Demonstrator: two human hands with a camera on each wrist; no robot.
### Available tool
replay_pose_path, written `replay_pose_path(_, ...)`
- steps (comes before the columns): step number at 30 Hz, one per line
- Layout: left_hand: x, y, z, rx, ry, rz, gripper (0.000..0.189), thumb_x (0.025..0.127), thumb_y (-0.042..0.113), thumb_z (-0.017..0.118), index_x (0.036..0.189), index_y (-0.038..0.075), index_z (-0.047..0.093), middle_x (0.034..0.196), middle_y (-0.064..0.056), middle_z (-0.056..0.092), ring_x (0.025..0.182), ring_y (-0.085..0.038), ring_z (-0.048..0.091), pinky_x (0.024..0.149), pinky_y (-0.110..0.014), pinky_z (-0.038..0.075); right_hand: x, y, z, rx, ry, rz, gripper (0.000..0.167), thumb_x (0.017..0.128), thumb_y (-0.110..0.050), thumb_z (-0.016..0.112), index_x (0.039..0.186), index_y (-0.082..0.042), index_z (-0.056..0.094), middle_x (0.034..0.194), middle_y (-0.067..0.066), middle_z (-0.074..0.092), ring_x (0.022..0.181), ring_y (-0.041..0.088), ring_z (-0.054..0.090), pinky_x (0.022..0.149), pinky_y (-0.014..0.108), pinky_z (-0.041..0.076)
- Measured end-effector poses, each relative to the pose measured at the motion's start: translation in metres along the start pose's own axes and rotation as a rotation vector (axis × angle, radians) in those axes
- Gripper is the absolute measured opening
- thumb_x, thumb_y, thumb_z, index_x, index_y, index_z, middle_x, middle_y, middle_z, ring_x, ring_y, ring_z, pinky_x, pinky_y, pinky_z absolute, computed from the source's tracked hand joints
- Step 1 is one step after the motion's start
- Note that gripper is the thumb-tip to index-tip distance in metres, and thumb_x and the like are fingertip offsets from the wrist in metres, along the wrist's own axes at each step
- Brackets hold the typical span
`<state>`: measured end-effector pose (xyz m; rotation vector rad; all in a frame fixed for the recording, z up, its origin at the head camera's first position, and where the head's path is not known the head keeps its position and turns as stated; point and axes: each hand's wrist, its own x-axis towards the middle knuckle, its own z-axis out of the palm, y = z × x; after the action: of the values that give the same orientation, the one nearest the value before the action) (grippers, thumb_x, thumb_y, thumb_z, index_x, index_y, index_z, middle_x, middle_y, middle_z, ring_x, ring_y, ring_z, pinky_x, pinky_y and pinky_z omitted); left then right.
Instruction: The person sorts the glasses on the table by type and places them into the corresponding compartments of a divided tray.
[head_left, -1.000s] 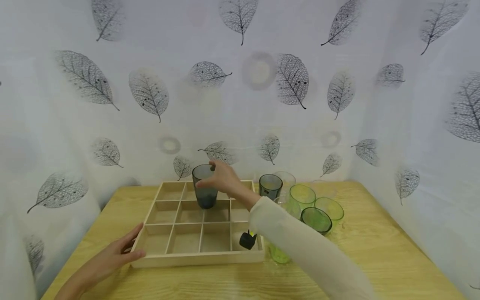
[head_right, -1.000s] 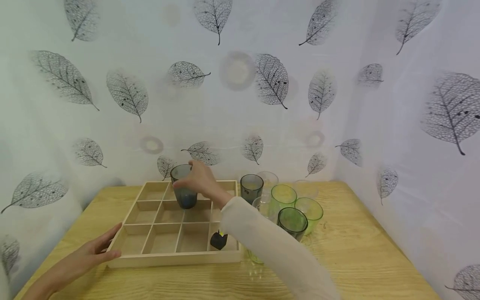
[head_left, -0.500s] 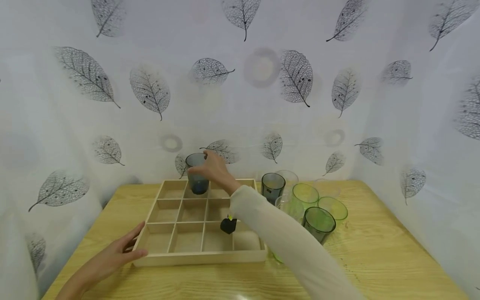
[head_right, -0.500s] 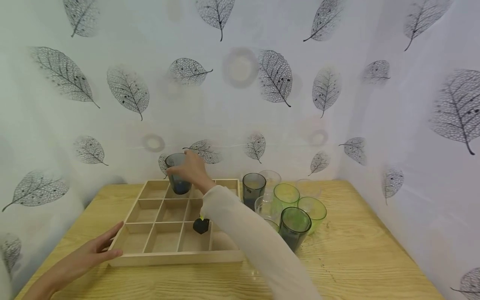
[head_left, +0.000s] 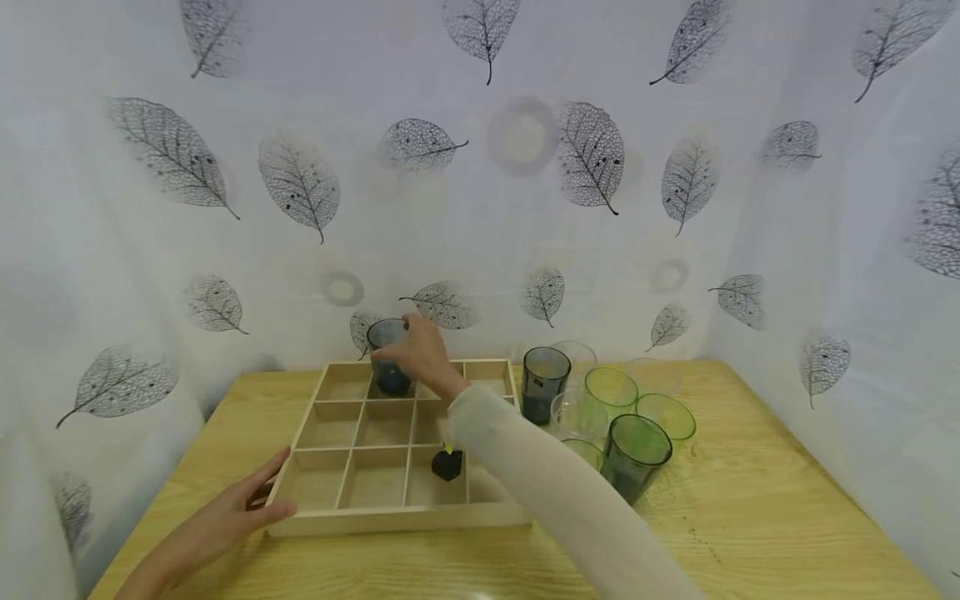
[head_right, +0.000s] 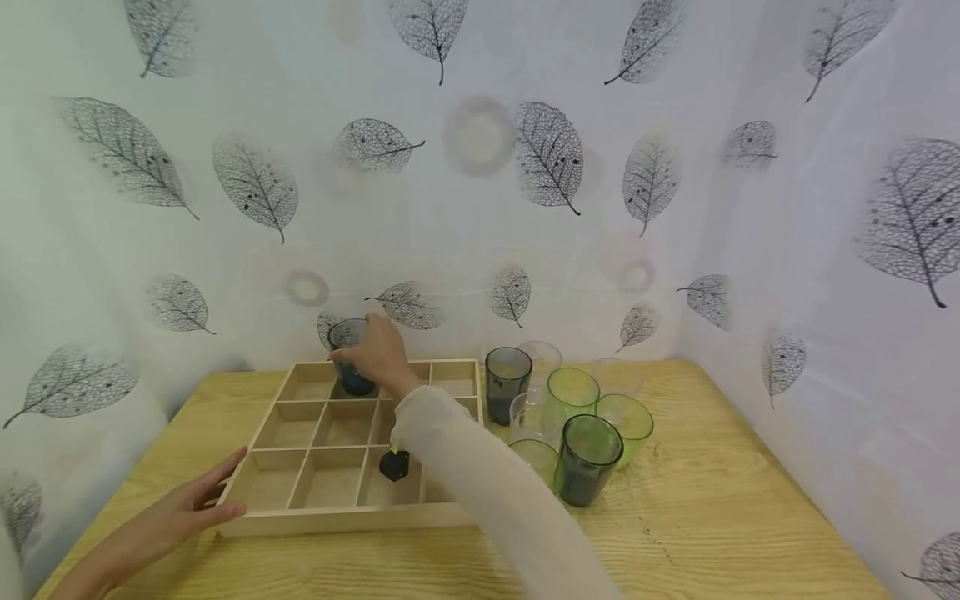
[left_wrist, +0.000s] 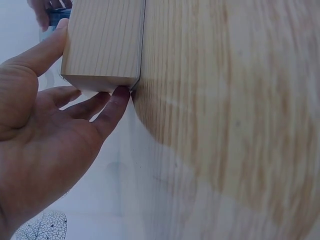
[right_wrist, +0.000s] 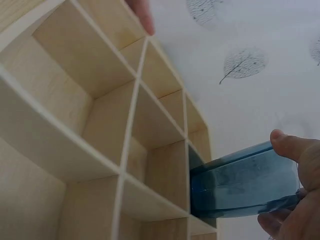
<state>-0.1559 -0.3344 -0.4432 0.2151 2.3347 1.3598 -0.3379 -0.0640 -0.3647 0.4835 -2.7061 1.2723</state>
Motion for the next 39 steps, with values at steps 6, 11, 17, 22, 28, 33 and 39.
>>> replay_pose_path(6, 0.001, 0.000, 0.001, -0.020, -0.007, 0.000, 0.085, 0.110, 0.027, 0.054, 0.165, 0.006, -0.006, 0.166, -0.034, -0.007, 0.146, -0.063, 0.010, 0.110, -0.067, 0.034, -0.005, 0.012, 0.013, -0.005, -0.050, 0.015, 0.088, 0.083, -0.029, 0.090, 0.150, 0.007, 0.046, 0.150, 0.021, 0.052, 0.138, 0.035, 0.050, 0.113, 0.040, 0.041)
replay_pose_path(11, -0.001, 0.002, 0.000, -0.030, -0.012, -0.001, 0.085, 0.110, 0.027, 0.054, 0.165, 0.006, -0.008, 0.165, -0.033, -0.010, 0.146, -0.062, 0.004, 0.111, -0.069, 0.029, -0.006, 0.010, 0.015, -0.007, -0.112, -0.016, 0.094, 0.086, -0.029, 0.088, 0.154, 0.009, 0.036, 0.156, 0.025, 0.043, 0.144, 0.037, 0.043, 0.118, 0.040, 0.034)
replay_pose_path(17, -0.002, 0.002, 0.001, -0.022, -0.013, 0.008, 0.085, 0.110, 0.027, 0.053, 0.165, 0.007, -0.009, 0.165, -0.033, -0.011, 0.146, -0.061, 0.003, 0.111, -0.068, 0.030, -0.011, 0.011, 0.003, -0.003, -0.150, -0.042, 0.092, 0.090, -0.033, 0.083, 0.154, 0.012, 0.034, 0.155, 0.028, 0.043, 0.143, 0.039, 0.043, 0.116, 0.042, 0.037)
replay_pose_path(22, -0.002, 0.003, 0.002, -0.021, -0.017, 0.003, 0.085, 0.110, 0.027, 0.053, 0.165, 0.007, -0.009, 0.165, -0.034, -0.011, 0.146, -0.062, 0.004, 0.111, -0.068, 0.030, -0.019, 0.014, -0.017, 0.077, -0.113, -0.035, 0.083, 0.093, -0.032, 0.079, 0.154, 0.008, 0.039, 0.151, 0.025, 0.049, 0.136, 0.037, 0.052, 0.109, 0.044, 0.046)
replay_pose_path(28, 0.001, 0.003, 0.002, -0.031, -0.028, -0.009, 0.086, 0.110, 0.028, 0.053, 0.165, 0.007, -0.010, 0.165, -0.033, -0.012, 0.146, -0.062, 0.004, 0.111, -0.069, 0.029, -0.032, 0.019, -0.042, 0.202, -0.106, 0.019, 0.079, 0.094, -0.030, 0.078, 0.155, 0.003, 0.041, 0.149, 0.022, 0.053, 0.130, 0.035, 0.057, 0.102, 0.047, 0.051)
replay_pose_path(33, 0.003, 0.000, 0.002, -0.030, -0.029, -0.021, 0.086, 0.110, 0.028, 0.053, 0.165, 0.007, -0.010, 0.165, -0.034, -0.011, 0.145, -0.064, 0.004, 0.111, -0.070, 0.028, -0.041, 0.025, -0.059, 0.202, -0.141, -0.002, 0.076, 0.096, -0.030, 0.077, 0.156, -0.001, 0.041, 0.147, 0.021, 0.054, 0.128, 0.034, 0.059, 0.100, 0.045, 0.052)
replay_pose_path(39, 0.002, 0.000, 0.002, -0.018, -0.018, -0.024, 0.086, 0.110, 0.028, 0.052, 0.165, 0.007, -0.010, 0.165, -0.034, -0.011, 0.145, -0.064, 0.006, 0.110, -0.070, 0.031, -0.060, 0.023, -0.085, 0.230, -0.173, -0.053, 0.070, 0.097, -0.028, 0.075, 0.155, -0.001, 0.045, 0.145, 0.021, 0.057, 0.126, 0.035, 0.060, 0.100, 0.044, 0.052)
